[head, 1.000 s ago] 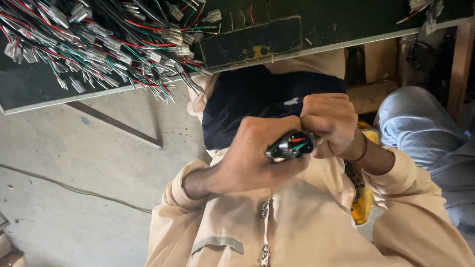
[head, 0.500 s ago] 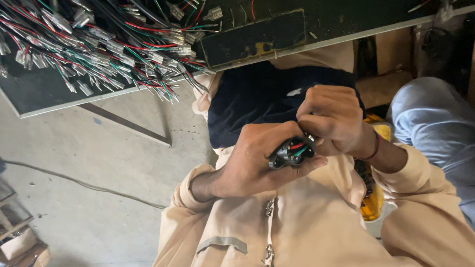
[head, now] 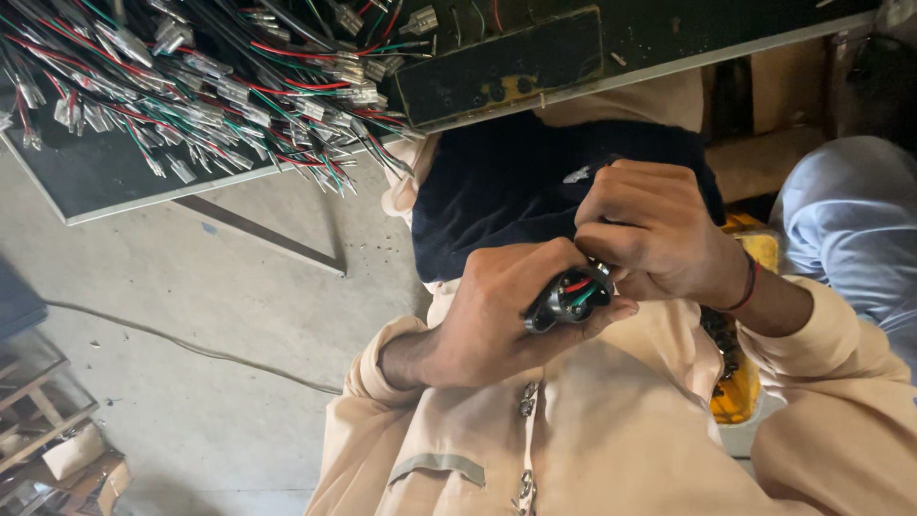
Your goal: The person sits at a workbench covered with many wired connectors and attaches metal connector terminals to the ends of red, green and black wires, twisting and pressing them into place by hand and with pliers, then sets the finished wired connector aside.
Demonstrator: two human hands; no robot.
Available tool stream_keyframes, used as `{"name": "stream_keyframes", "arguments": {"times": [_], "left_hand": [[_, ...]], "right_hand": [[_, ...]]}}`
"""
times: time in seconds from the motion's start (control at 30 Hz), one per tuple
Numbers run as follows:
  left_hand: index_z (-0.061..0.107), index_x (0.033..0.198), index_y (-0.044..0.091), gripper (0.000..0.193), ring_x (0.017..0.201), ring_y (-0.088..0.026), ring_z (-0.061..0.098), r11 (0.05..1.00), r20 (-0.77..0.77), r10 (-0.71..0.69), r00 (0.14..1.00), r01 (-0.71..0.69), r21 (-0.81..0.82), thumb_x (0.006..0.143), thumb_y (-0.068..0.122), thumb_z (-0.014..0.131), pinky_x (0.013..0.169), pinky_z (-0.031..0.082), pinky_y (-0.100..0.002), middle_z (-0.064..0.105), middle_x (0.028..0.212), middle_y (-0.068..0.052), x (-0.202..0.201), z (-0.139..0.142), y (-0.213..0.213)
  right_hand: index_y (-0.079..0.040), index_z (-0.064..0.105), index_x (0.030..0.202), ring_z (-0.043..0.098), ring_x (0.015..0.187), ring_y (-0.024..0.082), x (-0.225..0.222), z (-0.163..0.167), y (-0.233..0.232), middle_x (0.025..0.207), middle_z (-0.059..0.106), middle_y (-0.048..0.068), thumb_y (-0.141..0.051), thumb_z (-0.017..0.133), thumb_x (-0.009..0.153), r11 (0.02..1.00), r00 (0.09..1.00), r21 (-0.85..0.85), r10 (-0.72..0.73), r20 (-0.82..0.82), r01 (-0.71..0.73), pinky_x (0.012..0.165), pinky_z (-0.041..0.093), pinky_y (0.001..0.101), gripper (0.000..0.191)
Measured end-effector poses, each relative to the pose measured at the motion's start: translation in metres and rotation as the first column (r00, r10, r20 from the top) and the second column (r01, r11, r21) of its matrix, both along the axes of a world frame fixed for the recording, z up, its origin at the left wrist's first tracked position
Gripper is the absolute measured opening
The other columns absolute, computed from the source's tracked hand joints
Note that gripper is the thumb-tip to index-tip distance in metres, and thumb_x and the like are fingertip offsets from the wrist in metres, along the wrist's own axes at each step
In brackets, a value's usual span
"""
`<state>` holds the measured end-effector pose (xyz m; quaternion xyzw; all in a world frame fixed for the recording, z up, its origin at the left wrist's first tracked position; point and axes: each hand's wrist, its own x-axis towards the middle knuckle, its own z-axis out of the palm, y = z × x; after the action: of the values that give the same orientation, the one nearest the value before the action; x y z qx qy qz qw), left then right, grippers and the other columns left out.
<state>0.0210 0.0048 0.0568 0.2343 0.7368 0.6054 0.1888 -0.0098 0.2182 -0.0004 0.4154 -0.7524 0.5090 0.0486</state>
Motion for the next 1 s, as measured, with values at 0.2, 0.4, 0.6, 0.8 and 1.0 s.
{"name": "stream_keyframes", "arguments": {"times": [0.2, 0.4, 0.6, 0.8, 1.0], "left_hand": [[0.060, 0.096, 0.007, 0.030, 0.064, -0.021, 0.066, 0.998, -0.056, 0.045, 0.997, -0.046, -0.031, 0.092, 0.020, 0.086, 0.054, 0.047, -0.033, 0.063, 0.079, -0.006, 0.004, -0.001, 0.003], [0.059, 0.094, 0.007, 0.033, 0.064, -0.021, 0.065, 0.995, -0.126, 0.066, 0.990, -0.074, -0.061, 0.091, 0.021, 0.089, 0.054, 0.046, -0.033, 0.062, 0.078, -0.006, 0.006, -0.002, 0.006], [0.058, 0.093, 0.006, 0.034, 0.064, -0.020, 0.064, 0.996, -0.152, 0.081, 0.985, -0.088, -0.036, 0.091, 0.021, 0.089, 0.053, 0.046, -0.033, 0.061, 0.076, -0.006, 0.006, -0.003, 0.007], [0.057, 0.099, 0.002, 0.038, 0.067, -0.022, 0.063, 0.994, -0.274, 0.059, 0.960, -0.083, -0.076, 0.092, 0.022, 0.088, 0.056, 0.047, -0.034, 0.059, 0.081, -0.007, 0.004, -0.002, 0.003], [0.055, 0.106, -0.001, 0.039, 0.074, -0.025, 0.062, 0.982, -0.448, -0.008, 0.894, -0.078, -0.173, 0.082, 0.010, 0.082, 0.063, 0.049, -0.036, 0.057, 0.089, -0.010, 0.000, 0.000, -0.004]], "right_hand": [[-0.010, 0.054, 0.104, 0.057, 0.069, 0.024, 0.002, -0.002, -0.002, 0.086, 0.056, 0.006, -0.025, 0.079, 0.077, 1.000, 1.000, 0.006, -0.017, 0.006, 0.017, 0.059, 0.044, 0.0379, 0.040], [-0.009, 0.053, 0.107, 0.056, 0.069, 0.023, 0.003, -0.002, -0.001, 0.087, 0.057, 0.006, -0.025, 0.079, 0.079, 1.000, 1.000, -0.014, -0.021, -0.009, 0.021, 0.059, 0.043, 0.0377, 0.041], [-0.010, 0.052, 0.109, 0.055, 0.067, 0.022, 0.003, -0.005, -0.003, 0.086, 0.057, 0.006, -0.024, 0.079, 0.083, 0.999, 0.999, -0.013, -0.029, -0.012, 0.029, 0.058, 0.043, 0.0369, 0.040], [-0.012, 0.054, 0.108, 0.057, 0.072, 0.025, 0.001, 0.001, -0.003, 0.090, 0.059, 0.006, -0.022, 0.076, 0.083, 0.997, 0.999, 0.072, -0.038, -0.023, 0.040, 0.063, 0.046, 0.0394, 0.035], [-0.014, 0.058, 0.108, 0.062, 0.083, 0.027, -0.007, 0.011, 0.000, 0.101, 0.062, 0.008, -0.024, 0.078, 0.082, 0.994, 0.986, 0.086, -0.048, -0.161, 0.062, 0.074, 0.049, 0.0440, 0.035]]}}
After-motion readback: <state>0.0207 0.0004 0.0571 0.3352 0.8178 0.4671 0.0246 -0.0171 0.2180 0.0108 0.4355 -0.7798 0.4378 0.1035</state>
